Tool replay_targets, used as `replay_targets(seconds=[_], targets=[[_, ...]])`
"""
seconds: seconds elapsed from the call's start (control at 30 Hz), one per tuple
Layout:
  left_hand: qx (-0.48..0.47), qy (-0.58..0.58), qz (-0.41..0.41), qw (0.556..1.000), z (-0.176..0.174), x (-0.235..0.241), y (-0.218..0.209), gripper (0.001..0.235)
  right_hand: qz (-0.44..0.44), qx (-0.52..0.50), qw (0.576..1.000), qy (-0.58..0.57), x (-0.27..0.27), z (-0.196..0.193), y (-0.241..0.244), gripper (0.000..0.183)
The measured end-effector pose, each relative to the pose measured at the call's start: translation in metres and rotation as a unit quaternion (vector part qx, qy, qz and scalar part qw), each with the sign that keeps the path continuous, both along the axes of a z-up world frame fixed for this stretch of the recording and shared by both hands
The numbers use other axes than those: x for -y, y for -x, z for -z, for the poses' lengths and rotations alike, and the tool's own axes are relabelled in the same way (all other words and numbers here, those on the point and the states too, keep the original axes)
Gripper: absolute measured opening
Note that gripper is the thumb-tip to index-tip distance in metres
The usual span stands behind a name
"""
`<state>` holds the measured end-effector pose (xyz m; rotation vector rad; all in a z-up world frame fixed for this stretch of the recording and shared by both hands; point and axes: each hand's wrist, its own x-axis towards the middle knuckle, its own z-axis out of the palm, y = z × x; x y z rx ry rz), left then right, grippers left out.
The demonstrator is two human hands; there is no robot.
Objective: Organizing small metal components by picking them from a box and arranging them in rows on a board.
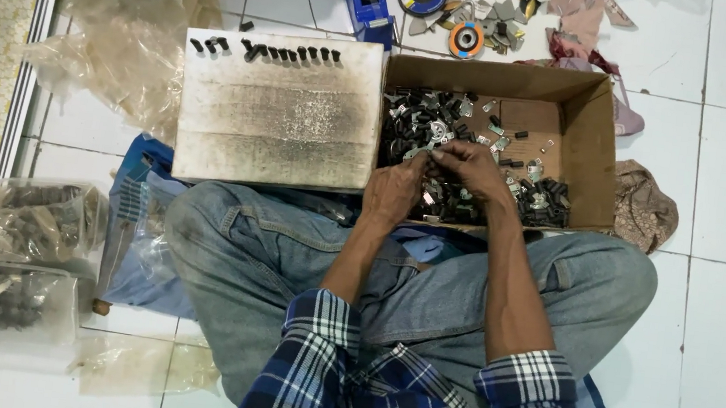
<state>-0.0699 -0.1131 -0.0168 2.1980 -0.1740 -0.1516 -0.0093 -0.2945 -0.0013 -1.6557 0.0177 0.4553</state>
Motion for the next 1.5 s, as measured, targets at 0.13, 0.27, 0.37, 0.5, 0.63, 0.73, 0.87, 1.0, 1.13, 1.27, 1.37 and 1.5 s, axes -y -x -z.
replay_targets(seconds=[0.13, 0.27, 0.37, 0.5, 0.63, 0.73, 0.87, 1.0, 1.13, 1.27, 1.37, 1.5], targets=[[0.022, -0.153, 0.011, 0.988, 0.019, 0.006, -0.007, 0.035, -0.112, 0.099, 0.951, 0.27, 0.011, 0.034, 0.002, 0.022], [0.072, -0.208, 0.011, 0.975, 0.001, 0.004, 0.001, 0.025, -0.185, 0.201, 0.856, 0.439, -0.006, -0.008, 0.027, 0.035], [0.047, -0.172, 0.0, 0.984, -0.029, 0.005, 0.003, 0.019, -0.11, 0.455, 0.775, 0.425, 0.058, 0.167, -0.014, 0.043], [0.081, -0.201, 0.0, 0.976, -0.02, 0.003, 0.001, 0.02, -0.03, 0.154, 0.931, 0.328, 0.013, 0.048, 0.0, 0.026], [0.095, -0.201, 0.0, 0.975, 0.011, 0.006, -0.004, 0.018, -0.064, 0.078, 0.989, 0.108, -0.006, 0.008, 0.002, 0.019], [0.104, -0.164, -0.016, 0.981, 0.007, 0.004, -0.003, 0.021, -0.084, -0.008, 0.995, 0.059, -0.005, 0.007, -0.001, 0.021], [0.125, -0.115, -0.048, 0.984, -0.015, 0.003, 0.002, 0.022, -0.076, -0.07, 0.995, 0.009, -0.008, 0.002, 0.0, 0.024], [0.13, -0.124, -0.062, 0.982, 0.012, 0.008, -0.005, 0.031, -0.075, -0.091, 0.993, -0.012, -0.013, -0.01, 0.002, 0.03], [0.153, -0.166, -0.075, 0.971, 0.021, 0.011, -0.008, 0.037, 0.006, -0.066, 0.998, -0.007, -0.017, 0.002, -0.001, 0.021], [0.129, -0.166, -0.055, 0.976, 0.016, 0.006, -0.004, 0.038, 0.016, -0.037, 0.999, 0.004, -0.009, 0.042, -0.013, 0.014], [0.127, -0.155, -0.053, 0.978, 0.028, 0.006, -0.005, 0.05, -0.011, 0.01, 0.999, 0.044, -0.01, 0.029, -0.007, 0.017], [0.134, -0.176, -0.066, 0.973, 0.028, 0.008, -0.005, 0.05, -0.033, 0.079, 0.994, 0.071, -0.007, 0.025, -0.006, 0.022]])
